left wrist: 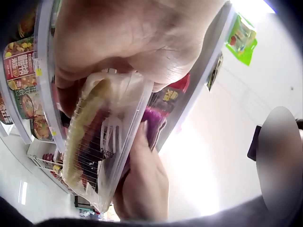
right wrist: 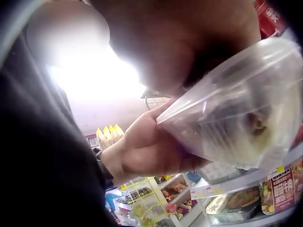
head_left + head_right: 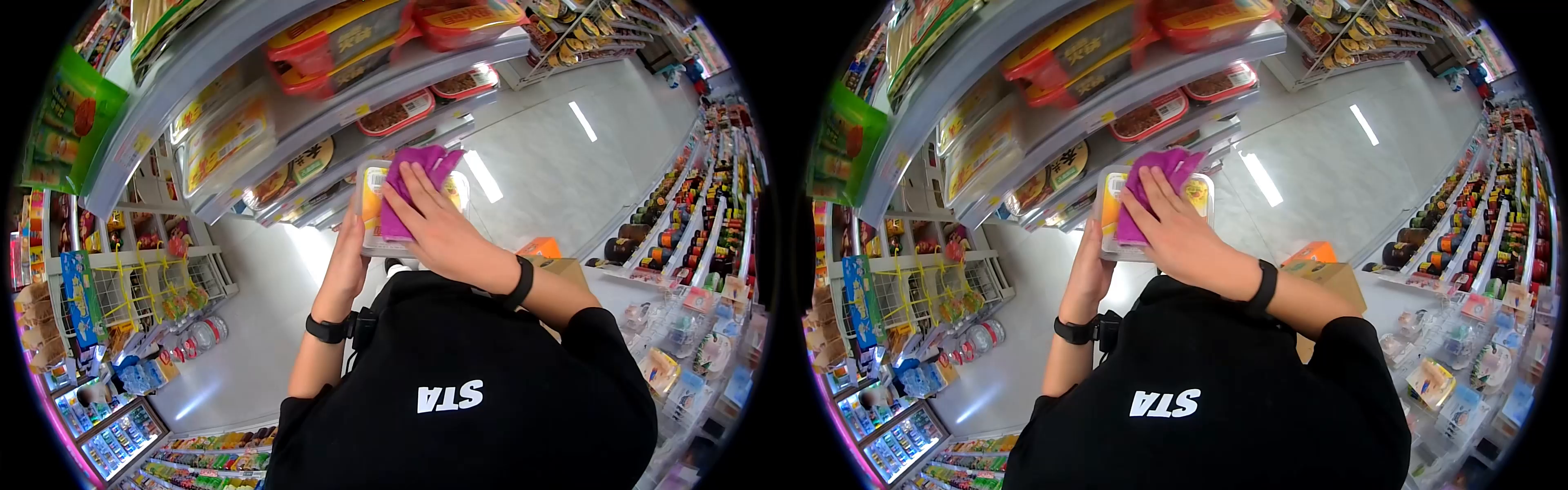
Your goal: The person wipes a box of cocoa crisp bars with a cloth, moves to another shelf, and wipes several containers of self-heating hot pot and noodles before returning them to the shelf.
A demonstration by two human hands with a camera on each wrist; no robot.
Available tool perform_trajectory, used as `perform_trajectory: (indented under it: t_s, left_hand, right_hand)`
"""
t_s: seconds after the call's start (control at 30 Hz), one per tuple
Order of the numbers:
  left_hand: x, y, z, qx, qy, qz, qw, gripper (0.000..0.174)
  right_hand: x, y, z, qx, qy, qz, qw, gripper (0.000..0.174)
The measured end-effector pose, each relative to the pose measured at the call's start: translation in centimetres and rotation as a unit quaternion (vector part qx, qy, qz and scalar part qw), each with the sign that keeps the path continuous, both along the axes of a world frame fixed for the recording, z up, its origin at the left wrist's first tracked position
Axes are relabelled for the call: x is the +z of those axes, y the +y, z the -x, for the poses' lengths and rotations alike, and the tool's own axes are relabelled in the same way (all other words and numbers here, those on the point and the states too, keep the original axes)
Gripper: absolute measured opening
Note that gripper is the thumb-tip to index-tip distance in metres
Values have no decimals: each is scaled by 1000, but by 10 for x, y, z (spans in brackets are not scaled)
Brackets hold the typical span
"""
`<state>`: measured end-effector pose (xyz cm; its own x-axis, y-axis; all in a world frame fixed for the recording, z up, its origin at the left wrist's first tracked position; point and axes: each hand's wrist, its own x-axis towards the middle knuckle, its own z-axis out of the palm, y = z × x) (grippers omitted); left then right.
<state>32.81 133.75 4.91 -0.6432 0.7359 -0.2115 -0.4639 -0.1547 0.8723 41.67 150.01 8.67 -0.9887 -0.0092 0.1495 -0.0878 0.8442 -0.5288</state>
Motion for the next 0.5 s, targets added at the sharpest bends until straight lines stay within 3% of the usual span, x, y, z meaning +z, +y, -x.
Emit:
perform_trajectory:
  t_s: [0.23, 0.27, 0.4, 0.5]
  left_hand:
    - [5, 49, -11, 25, -57, 34, 997, 74]
    - [2, 54, -13, 38, -49, 33, 998, 74]
    - [6, 63, -17, 69, -82, 65, 992, 70]
    - [6, 65, -14, 100, -13, 36, 994, 63]
  right_hand:
    - [-12, 29, 6, 46, 111, 49, 992, 66]
    - [-15, 34, 3, 88, 102, 35, 990, 68]
    - [-9, 57, -11, 170, 96, 39, 980, 67]
    - [-4, 80, -25, 224, 104, 40, 968, 68]
